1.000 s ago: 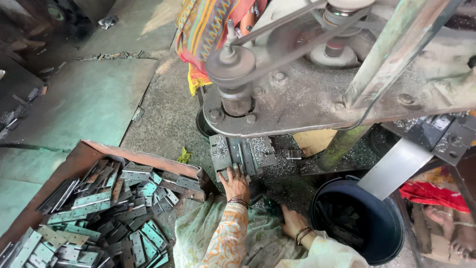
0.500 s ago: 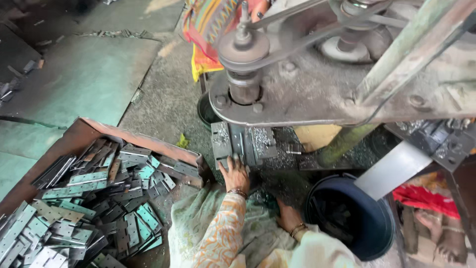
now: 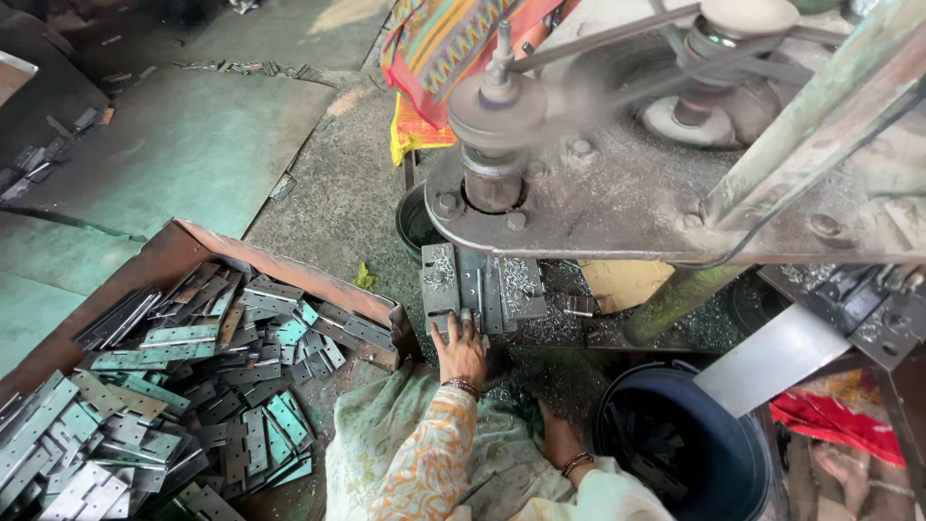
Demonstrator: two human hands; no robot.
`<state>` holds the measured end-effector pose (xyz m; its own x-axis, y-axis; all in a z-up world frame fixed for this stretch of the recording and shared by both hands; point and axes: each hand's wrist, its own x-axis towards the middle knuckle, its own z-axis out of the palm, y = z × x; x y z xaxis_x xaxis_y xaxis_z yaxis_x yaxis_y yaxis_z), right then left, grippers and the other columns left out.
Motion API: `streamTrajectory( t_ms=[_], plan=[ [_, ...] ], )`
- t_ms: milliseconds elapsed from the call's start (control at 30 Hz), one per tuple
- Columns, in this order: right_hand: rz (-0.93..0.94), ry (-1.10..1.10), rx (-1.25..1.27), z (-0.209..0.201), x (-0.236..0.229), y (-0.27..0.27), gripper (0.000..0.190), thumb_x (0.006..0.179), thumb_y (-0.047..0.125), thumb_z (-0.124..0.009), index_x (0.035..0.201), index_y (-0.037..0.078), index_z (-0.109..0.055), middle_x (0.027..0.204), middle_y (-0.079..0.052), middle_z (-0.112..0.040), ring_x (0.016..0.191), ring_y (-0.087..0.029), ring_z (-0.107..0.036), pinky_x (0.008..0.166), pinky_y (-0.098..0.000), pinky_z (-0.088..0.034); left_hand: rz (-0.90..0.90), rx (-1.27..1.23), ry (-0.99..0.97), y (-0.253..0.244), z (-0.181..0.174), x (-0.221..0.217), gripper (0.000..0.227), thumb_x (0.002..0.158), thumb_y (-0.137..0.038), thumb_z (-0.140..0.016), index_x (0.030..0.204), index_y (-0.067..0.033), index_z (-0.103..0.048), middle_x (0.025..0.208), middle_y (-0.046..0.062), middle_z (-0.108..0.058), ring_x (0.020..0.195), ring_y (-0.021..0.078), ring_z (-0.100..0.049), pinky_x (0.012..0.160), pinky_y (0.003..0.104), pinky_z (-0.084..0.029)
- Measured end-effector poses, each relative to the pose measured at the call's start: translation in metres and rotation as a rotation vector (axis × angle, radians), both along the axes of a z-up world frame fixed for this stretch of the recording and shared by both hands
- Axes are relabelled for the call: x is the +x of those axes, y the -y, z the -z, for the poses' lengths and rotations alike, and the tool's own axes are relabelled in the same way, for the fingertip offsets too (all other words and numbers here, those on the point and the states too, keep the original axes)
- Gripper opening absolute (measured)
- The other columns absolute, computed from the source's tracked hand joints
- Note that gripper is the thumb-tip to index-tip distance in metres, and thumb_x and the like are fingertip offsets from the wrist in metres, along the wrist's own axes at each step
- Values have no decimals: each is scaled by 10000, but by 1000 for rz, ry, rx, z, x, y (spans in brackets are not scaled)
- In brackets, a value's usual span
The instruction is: The person repeatedly picks rectangular metal pieces from a bin, places them into a press machine, and operates the lever to process them. The person then removes the processed pieces and returns them to the bin. This cycle continues throughout the clip.
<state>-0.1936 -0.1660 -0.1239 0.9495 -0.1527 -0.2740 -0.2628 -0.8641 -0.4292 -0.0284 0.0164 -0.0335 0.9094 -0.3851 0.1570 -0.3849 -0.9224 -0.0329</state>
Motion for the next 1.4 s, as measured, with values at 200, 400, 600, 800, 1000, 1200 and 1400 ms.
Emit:
streamTrajectory(
  t_ms=[200,400,600,800,1000,1200,1400],
  plan=[
    [-26,74,-3,2,1,-2,860,817,271,-771,1541,178,-317,942,-264,-726,848,-450,-723,769,-527,-587,-8,-13,-65,0,-3,-5,492,1022,-333,-415,1422,-96,-575,1590,74,-421,1504,372,-229,1178,722,-97],
    [-59,-94,-14,-33,16,12,812,823,232,-766,1507,116,-343,1011,-253,-727,947,-448,-709,804,-526,-588,-12,61,-118,5,-24,15,466,1012,-288,-388,1410,-134,-575,1599,60,-363,1523,396,-161,1154,767,-61],
    [-23,-119,-1,-26,13,12,858,821,240,-766,1540,162,-306,1005,-260,-724,941,-450,-705,814,-521,-591,-35,135,-253,17,-41,32,442,1114,-292,-331,1378,-98,-627,1611,105,-396,1560,430,-155,1169,776,-75],
    [2,-96,19,1,-15,3,824,857,323,-766,1531,178,-313,1015,-257,-730,932,-454,-707,824,-546,-581,-55,-4,8,17,-19,26,471,1056,-313,-374,1383,-77,-618,1524,96,-465,1501,414,-233,1174,761,-115],
    [1,-113,-24,-41,15,5,789,823,253,-759,1498,160,-361,1066,-256,-715,1034,-444,-692,887,-533,-569,3,199,-76,21,-7,27,460,1068,-315,-367,1304,-47,-658,1524,186,-464,1479,447,-248,1130,771,-149],
    [-14,-141,-61,-35,11,7,784,819,253,-762,1489,139,-372,1033,-253,-725,972,-440,-708,829,-524,-592,-11,163,-29,26,-2,27,474,1076,-324,-356,1306,-44,-661,1512,184,-474,1463,434,-280,1152,749,-157],
    [2,-101,55,9,11,1,807,893,310,-702,1569,170,-284,931,-261,-740,834,-428,-748,746,-514,-611,0,96,-42,20,-6,33,481,1073,-316,-360,1360,-43,-635,1527,154,-460,1487,427,-257,1149,742,-155]
  ],
)
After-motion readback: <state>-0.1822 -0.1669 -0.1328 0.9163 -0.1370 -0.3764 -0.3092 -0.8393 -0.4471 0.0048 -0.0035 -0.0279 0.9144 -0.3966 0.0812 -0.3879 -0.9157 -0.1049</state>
